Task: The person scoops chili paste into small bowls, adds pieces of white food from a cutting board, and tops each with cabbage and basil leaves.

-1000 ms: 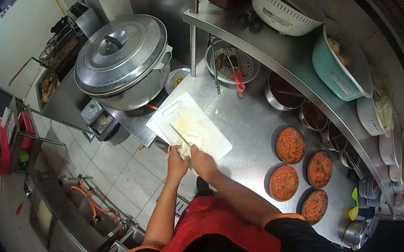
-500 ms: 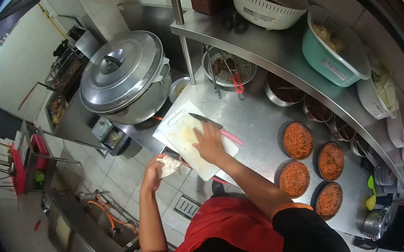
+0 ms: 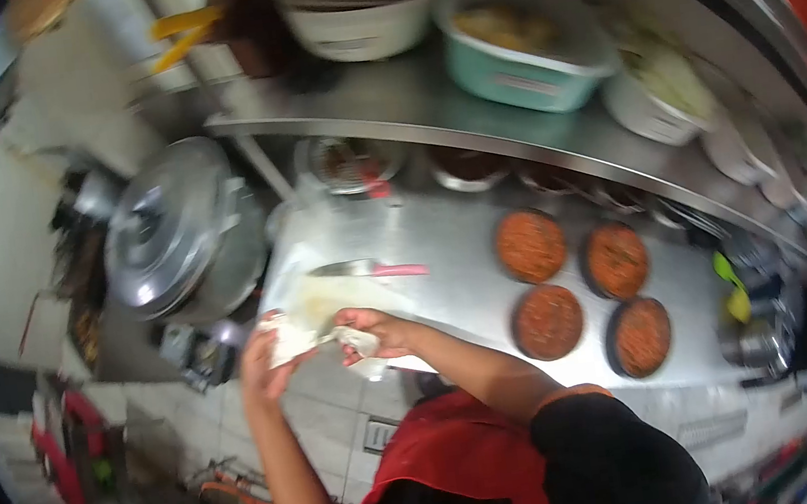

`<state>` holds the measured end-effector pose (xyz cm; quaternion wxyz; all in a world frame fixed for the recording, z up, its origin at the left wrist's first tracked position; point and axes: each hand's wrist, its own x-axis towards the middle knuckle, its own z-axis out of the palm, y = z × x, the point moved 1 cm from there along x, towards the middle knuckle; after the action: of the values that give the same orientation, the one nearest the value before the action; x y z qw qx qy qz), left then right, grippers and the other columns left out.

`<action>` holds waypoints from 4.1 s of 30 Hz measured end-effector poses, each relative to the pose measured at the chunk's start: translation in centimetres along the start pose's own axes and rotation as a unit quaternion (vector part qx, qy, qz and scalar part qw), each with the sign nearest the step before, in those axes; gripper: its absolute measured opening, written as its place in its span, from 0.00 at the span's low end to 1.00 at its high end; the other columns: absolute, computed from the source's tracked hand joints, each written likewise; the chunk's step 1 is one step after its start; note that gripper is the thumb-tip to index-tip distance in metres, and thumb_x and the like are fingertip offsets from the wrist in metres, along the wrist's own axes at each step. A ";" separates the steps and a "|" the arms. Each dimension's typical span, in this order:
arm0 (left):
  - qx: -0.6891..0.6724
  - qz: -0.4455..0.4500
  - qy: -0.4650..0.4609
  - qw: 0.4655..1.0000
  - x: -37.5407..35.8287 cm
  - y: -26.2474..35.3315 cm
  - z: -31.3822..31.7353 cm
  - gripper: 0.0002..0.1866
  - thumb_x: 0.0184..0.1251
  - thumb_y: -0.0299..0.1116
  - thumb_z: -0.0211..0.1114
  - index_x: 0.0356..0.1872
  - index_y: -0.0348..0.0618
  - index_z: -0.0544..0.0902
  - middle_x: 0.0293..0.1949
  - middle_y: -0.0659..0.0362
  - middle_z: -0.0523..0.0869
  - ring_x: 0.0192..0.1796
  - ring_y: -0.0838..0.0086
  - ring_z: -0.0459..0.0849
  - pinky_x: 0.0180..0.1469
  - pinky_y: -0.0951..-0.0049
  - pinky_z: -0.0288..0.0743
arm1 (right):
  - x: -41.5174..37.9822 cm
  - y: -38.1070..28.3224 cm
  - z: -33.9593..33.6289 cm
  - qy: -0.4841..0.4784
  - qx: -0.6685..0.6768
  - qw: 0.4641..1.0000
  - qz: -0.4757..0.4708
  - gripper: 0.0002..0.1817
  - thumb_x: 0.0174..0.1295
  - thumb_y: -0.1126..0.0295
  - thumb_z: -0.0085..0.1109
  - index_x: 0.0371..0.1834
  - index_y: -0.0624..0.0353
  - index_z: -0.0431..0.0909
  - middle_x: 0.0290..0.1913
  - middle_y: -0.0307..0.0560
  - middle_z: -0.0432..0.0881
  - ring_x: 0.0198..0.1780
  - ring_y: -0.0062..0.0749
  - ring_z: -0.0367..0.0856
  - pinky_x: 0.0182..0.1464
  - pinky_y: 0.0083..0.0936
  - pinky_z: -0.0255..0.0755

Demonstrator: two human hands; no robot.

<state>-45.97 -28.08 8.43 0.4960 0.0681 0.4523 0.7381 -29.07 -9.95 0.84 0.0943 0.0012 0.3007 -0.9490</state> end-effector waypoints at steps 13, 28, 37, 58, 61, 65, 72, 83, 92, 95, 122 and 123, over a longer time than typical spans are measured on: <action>0.420 -0.046 -0.351 0.835 4.9 -20.1 23.3 0.20 0.72 0.43 0.69 0.55 0.39 0.84 0.48 0.56 0.90 0.53 0.74 0.85 0.57 0.70 0.77 | -35.5 -13.4 2.8 0.315 -0.434 0.830 0.153 0.12 0.71 0.71 0.60 0.55 0.58 0.75 0.49 0.41 0.81 0.53 0.25 0.80 0.58 0.26 0.74; 0.643 -0.004 -0.032 0.766 2.2 -31.2 27.4 0.20 0.63 0.50 0.74 0.40 0.41 0.86 0.34 0.43 0.89 0.40 0.47 0.89 0.42 0.57 0.81 | -34.4 -9.6 -9.7 0.241 -0.702 0.670 -0.023 0.10 0.60 0.69 0.65 0.44 0.54 0.81 0.44 0.46 0.85 0.48 0.45 0.84 0.51 0.38 0.75; 0.491 0.056 -0.098 0.864 6.2 -25.9 27.6 0.12 0.74 0.35 0.66 0.51 0.41 0.79 0.33 0.57 0.86 0.35 0.74 0.83 0.41 0.72 0.78 | -34.0 -11.1 -7.1 0.450 -0.717 0.509 -0.158 0.20 0.65 0.61 0.67 0.57 0.57 0.79 0.49 0.50 0.82 0.52 0.37 0.81 0.57 0.35 0.72; 0.586 0.240 -0.068 0.771 23.2 -28.7 27.5 0.34 0.52 0.39 0.81 0.59 0.40 0.76 0.57 0.45 0.79 0.62 0.47 0.74 0.65 0.52 0.69 | -24.3 -16.5 -13.8 0.609 -0.669 0.423 0.049 0.21 0.61 0.60 0.65 0.51 0.65 0.81 0.41 0.67 0.85 0.47 0.63 0.84 0.50 0.45 0.79; 0.570 0.246 -0.122 0.775 20.3 -25.0 27.7 0.37 0.54 0.44 0.81 0.62 0.39 0.74 0.59 0.44 0.79 0.66 0.49 0.73 0.69 0.55 0.67 | -29.0 -23.0 6.1 0.241 -0.626 0.732 0.120 0.24 0.71 0.59 0.61 0.62 0.63 0.76 0.50 0.58 0.86 0.50 0.43 0.86 0.53 0.35 0.78; 0.450 -0.168 -0.577 0.660 12.6 -14.3 33.8 0.24 0.70 0.40 0.71 0.62 0.41 0.78 0.57 0.50 0.83 0.58 0.66 0.82 0.63 0.65 0.72 | -40.1 -32.1 19.2 0.351 -0.719 0.527 -0.286 0.11 0.67 0.63 0.66 0.45 0.57 0.86 0.38 0.42 0.90 0.39 0.34 0.90 0.44 0.26 0.81; 0.510 0.441 -0.469 0.570 5.3 -3.4 55.4 0.26 0.63 0.40 0.73 0.60 0.44 0.80 0.67 0.50 0.78 0.71 0.54 0.74 0.76 0.52 0.60 | -45.1 -46.0 16.1 0.508 -0.780 0.357 0.083 0.22 0.67 0.56 0.61 0.61 0.51 0.80 0.60 0.54 0.82 0.65 0.40 0.79 0.70 0.36 0.66; 0.510 0.489 -0.274 0.652 6.6 -6.0 64.6 0.38 0.62 0.44 0.75 0.69 0.39 0.69 0.66 0.44 0.75 0.68 0.51 0.75 0.70 0.55 0.68 | -49.8 -48.5 13.7 0.527 -0.717 0.312 -0.334 0.22 0.79 0.56 0.42 0.64 0.59 0.75 0.63 0.53 0.78 0.67 0.36 0.75 0.70 0.37 0.70; 0.202 0.051 -0.379 0.902 1.4 -16.5 59.6 0.17 0.75 0.31 0.65 0.60 0.38 0.77 0.52 0.58 0.86 0.53 0.77 0.84 0.58 0.71 0.78 | -51.1 -33.7 13.8 0.299 -0.385 0.805 -0.338 0.28 0.68 0.73 0.66 0.65 0.59 0.61 0.47 0.43 0.82 0.41 0.18 0.81 0.40 0.18 0.76; 0.079 -0.021 -0.315 0.946 0.6 -20.4 57.5 0.16 0.75 0.30 0.61 0.60 0.40 0.75 0.51 0.59 0.85 0.52 0.76 0.85 0.54 0.71 0.80 | -51.9 -28.6 11.0 0.334 -0.345 0.821 -0.310 0.36 0.60 0.78 0.72 0.67 0.58 0.59 0.49 0.43 0.79 0.42 0.16 0.80 0.42 0.17 0.76; 0.695 0.316 -0.066 0.643 12.8 -41.2 47.7 0.14 0.66 0.37 0.68 0.50 0.44 0.83 0.51 0.44 0.81 0.52 0.45 0.84 0.51 0.50 0.79 | -51.4 -17.9 -16.9 0.674 -0.620 0.394 0.079 0.16 0.63 0.60 0.64 0.46 0.59 0.86 0.48 0.58 0.87 0.53 0.57 0.85 0.53 0.45 0.80; 0.736 0.344 -0.060 0.579 11.5 -39.7 48.1 0.15 0.65 0.36 0.69 0.51 0.45 0.83 0.54 0.43 0.79 0.54 0.45 0.83 0.53 0.50 0.79 | -51.2 -17.2 -16.4 0.665 -0.650 0.358 0.083 0.15 0.61 0.60 0.65 0.44 0.58 0.86 0.50 0.55 0.87 0.57 0.52 0.84 0.55 0.44 0.80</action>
<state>1.35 13.85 3.22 0.0102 0.6046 0.7524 0.2613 17.24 22.28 0.23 -0.0869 0.5953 0.7872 -0.1358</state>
